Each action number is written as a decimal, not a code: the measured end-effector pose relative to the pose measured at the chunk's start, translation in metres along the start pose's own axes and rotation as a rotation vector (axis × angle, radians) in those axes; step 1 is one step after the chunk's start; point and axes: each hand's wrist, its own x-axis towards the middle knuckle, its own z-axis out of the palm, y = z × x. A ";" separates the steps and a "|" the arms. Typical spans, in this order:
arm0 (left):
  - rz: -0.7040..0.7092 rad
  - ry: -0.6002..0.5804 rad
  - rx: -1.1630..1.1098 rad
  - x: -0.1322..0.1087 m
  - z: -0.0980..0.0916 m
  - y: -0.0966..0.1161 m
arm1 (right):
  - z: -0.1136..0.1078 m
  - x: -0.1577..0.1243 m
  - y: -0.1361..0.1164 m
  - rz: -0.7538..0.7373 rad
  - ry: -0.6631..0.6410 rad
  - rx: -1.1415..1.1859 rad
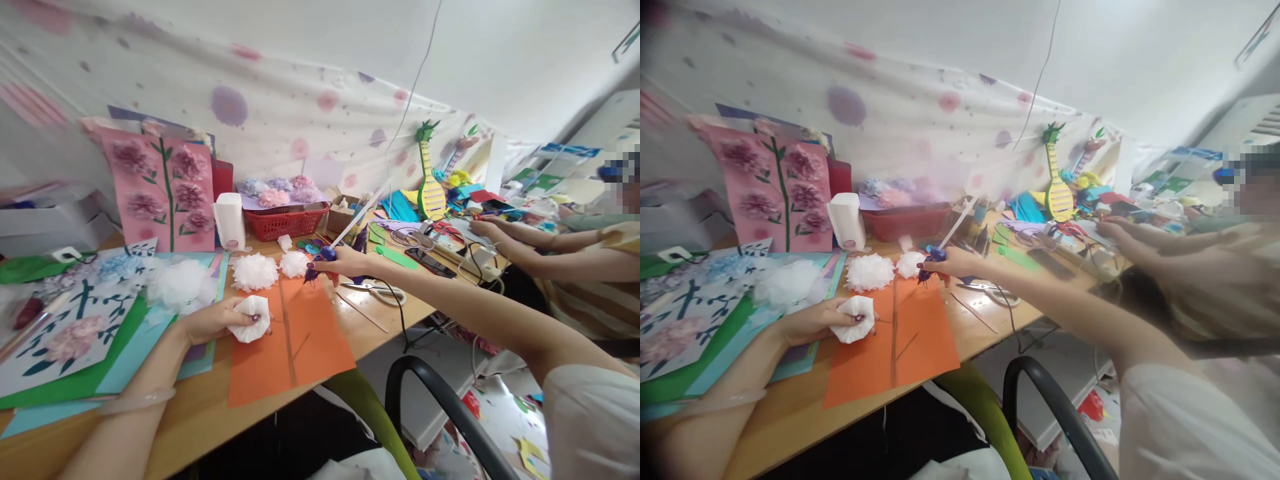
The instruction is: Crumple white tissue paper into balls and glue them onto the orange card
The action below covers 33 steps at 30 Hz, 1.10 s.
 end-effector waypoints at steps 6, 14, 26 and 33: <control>0.053 0.002 -0.031 0.002 -0.006 -0.007 | 0.003 -0.006 -0.006 0.037 -0.007 -0.018; 0.133 0.020 -0.074 0.003 -0.005 -0.010 | -0.003 -0.008 -0.014 0.040 0.011 -0.060; 0.146 0.010 -0.097 0.004 -0.003 -0.010 | 0.005 -0.003 -0.020 0.068 -0.022 -0.089; 0.152 0.007 -0.099 0.005 -0.004 -0.011 | 0.006 0.000 -0.019 0.115 -0.008 -0.095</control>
